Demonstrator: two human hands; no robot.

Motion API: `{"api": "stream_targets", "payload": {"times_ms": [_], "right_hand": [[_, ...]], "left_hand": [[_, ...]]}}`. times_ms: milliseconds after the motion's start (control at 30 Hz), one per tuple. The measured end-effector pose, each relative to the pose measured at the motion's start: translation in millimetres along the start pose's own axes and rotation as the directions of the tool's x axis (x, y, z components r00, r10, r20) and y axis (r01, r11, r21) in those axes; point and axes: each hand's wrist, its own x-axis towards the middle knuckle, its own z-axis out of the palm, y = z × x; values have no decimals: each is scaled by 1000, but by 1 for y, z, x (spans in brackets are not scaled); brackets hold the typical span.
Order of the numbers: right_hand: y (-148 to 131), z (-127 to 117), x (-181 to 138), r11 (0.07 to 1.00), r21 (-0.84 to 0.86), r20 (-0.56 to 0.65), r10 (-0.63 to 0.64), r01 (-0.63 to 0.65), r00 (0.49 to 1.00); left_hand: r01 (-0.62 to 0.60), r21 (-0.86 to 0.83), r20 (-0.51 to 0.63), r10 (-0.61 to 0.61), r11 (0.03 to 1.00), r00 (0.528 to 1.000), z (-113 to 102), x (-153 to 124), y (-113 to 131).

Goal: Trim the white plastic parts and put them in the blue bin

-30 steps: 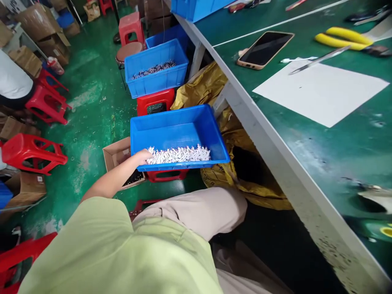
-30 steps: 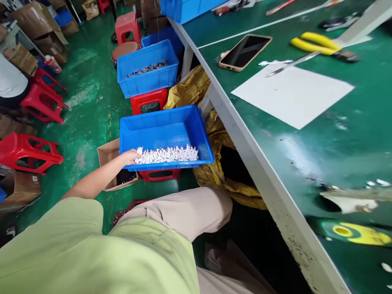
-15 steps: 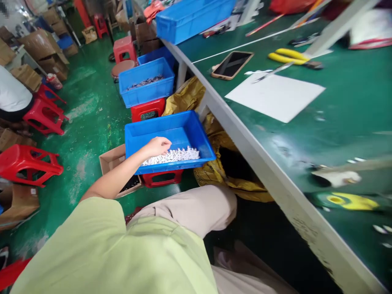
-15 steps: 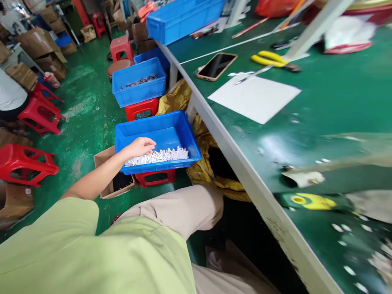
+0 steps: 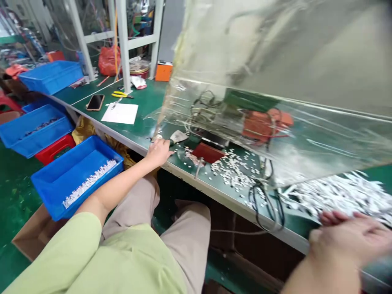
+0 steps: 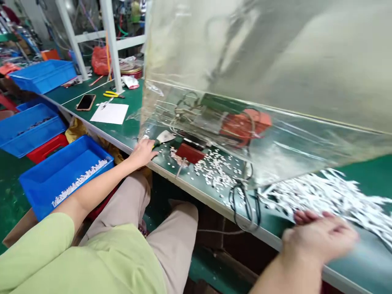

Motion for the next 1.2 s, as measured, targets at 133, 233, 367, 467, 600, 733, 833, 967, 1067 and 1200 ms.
{"api": "stream_targets", "payload": {"times_ms": [133,233,367,467,600,733,833,967,1067,1200], "right_hand": [[4,-4,3,995,95,-33,-37,40,999],[6,0,2,992,103,-6,-66,66,998],[7,0,2,992,82,-9,-92,92,996],[6,0,1,993,93,-30,-76,78,997],[5,1,0,993,108,-36,-40,44,999],[6,2,1,993,108,-46,-52,56,998],[7,1,3,990,137,-61,-33,41,998],[9,-1,6,979,200,-36,-20,27,999],[12,-1,7,972,219,-33,-78,83,996],[15,-3,7,969,188,-33,-159,163,987]], "left_hand": [[35,14,-25,-34,999,999,-8,-5,-8],[47,-162,-101,-64,986,993,-27,-24,-16],[-65,-346,-151,12,936,988,-39,-33,-17],[-147,-404,-188,76,903,979,-35,-24,-12],[-170,-449,-219,77,877,973,-29,-5,3],[-301,-422,-128,272,855,954,-33,11,36],[-338,-373,-31,352,864,935,-46,16,53],[-178,-200,58,193,963,979,-82,7,38],[-106,-110,43,111,988,993,-109,-1,16],[-67,-32,16,68,997,998,-124,5,3]]}}
